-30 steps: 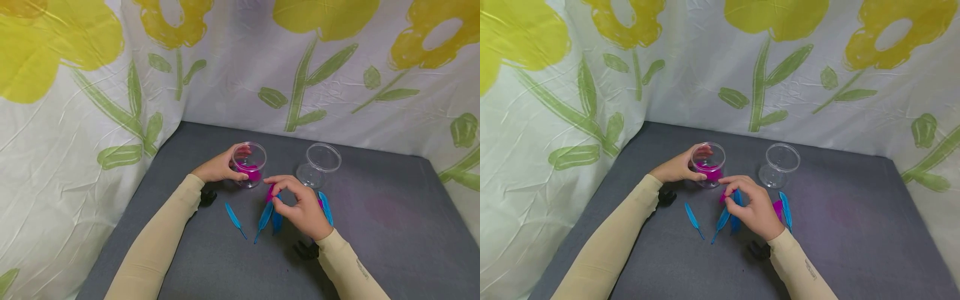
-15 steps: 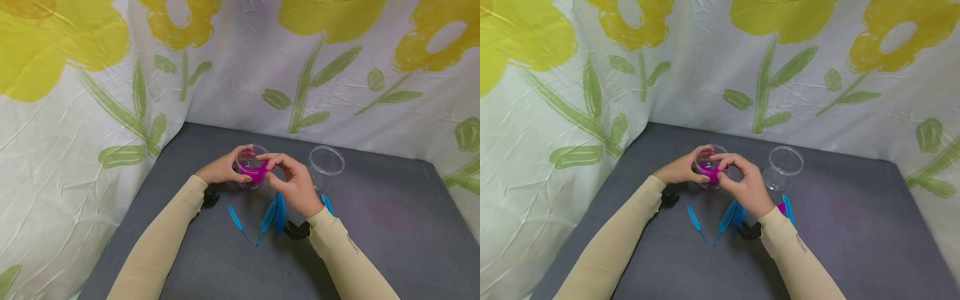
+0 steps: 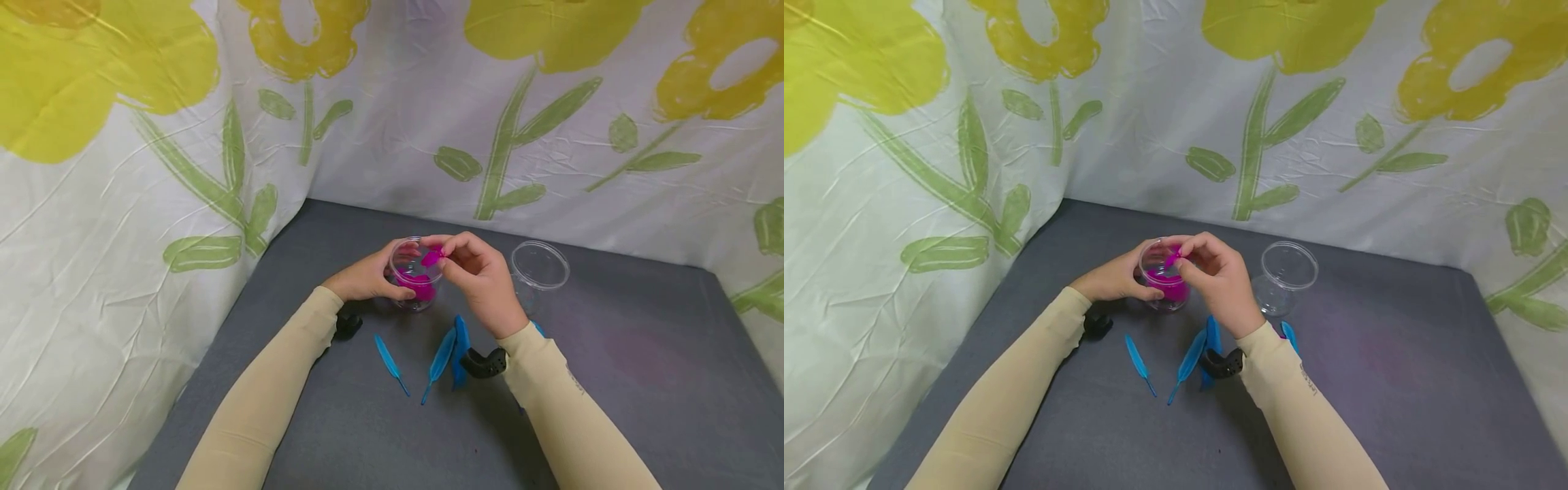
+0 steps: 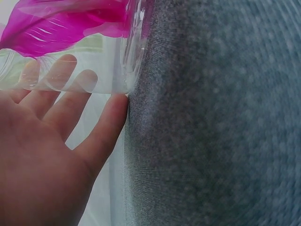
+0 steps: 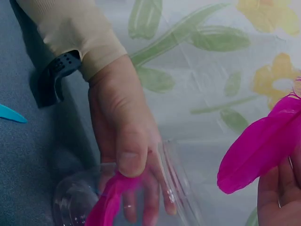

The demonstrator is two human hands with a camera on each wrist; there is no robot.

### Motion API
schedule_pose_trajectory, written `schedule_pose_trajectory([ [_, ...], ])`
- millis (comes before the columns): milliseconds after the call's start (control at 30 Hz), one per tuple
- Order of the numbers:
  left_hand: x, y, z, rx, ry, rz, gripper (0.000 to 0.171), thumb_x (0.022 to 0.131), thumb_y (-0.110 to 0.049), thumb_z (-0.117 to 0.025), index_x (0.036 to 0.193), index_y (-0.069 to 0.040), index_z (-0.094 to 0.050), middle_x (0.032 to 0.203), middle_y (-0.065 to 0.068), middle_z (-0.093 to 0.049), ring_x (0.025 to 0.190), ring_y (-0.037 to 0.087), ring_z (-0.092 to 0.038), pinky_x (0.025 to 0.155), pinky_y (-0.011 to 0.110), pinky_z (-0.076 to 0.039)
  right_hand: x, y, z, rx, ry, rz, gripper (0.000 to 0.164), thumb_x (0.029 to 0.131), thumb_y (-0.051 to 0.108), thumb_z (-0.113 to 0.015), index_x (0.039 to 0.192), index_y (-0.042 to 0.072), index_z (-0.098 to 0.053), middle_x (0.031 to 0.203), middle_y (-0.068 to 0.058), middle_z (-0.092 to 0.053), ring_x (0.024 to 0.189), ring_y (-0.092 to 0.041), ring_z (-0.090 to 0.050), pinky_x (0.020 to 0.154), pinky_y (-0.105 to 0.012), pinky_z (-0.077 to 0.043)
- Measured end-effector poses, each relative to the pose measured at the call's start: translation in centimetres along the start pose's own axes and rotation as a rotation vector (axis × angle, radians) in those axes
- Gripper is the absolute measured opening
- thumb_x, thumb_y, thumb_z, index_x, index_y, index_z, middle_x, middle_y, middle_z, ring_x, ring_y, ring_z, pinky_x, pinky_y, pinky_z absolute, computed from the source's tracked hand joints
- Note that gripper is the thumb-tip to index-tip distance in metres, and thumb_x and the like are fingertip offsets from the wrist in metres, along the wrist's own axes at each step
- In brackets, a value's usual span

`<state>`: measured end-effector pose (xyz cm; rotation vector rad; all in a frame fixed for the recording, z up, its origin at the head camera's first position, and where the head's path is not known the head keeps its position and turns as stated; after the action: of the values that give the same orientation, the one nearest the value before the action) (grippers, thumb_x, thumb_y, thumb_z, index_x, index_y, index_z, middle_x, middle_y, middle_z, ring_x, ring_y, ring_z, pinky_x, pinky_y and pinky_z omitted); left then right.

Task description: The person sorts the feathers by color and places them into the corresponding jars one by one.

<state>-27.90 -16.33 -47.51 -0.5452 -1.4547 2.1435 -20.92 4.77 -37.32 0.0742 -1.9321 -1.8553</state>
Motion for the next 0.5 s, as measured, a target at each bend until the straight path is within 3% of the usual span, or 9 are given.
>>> schedule_pose_trajectory([
  [300,-0.2,0.2,0.0,0.017,-0.01,0.013,0.095,0.088,-0.038,-0.09,0.163,-0.033,-0.032,0.165,-0.007,-0.046,0.155,0.022,-0.044,0.127,0.057,-0.04,0.6,-1.2,-0.4,0.01,0.007,-0.053,0.012,0.106,0.015,-0.069,0.109,0.008,-0.06,0.146,-0.014,-0.069,0.137,-0.031,-0.064,0.103,-0.03,-0.059],
  [500,-0.2,0.2,0.1,0.03,-0.017,0.014,0.096,0.087,-0.04,-0.09,0.163,-0.034,-0.032,0.164,-0.008,-0.047,0.153,0.022,-0.044,0.127,0.056,-0.041,1.0,-1.8,-0.5,0.025,0.0,-0.076,0.007,0.106,0.013,-0.066,0.11,0.011,-0.061,0.144,-0.012,-0.069,0.137,-0.028,-0.064,0.102,-0.029,-0.059],
])
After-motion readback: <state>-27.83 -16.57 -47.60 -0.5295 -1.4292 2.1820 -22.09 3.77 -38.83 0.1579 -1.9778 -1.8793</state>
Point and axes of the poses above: each hand's wrist, its own x-axis towards the middle knuckle, its own z-axis out of the back of the hand, y = z × x, the point moved 4 cm from there along x, towards the middle knuckle
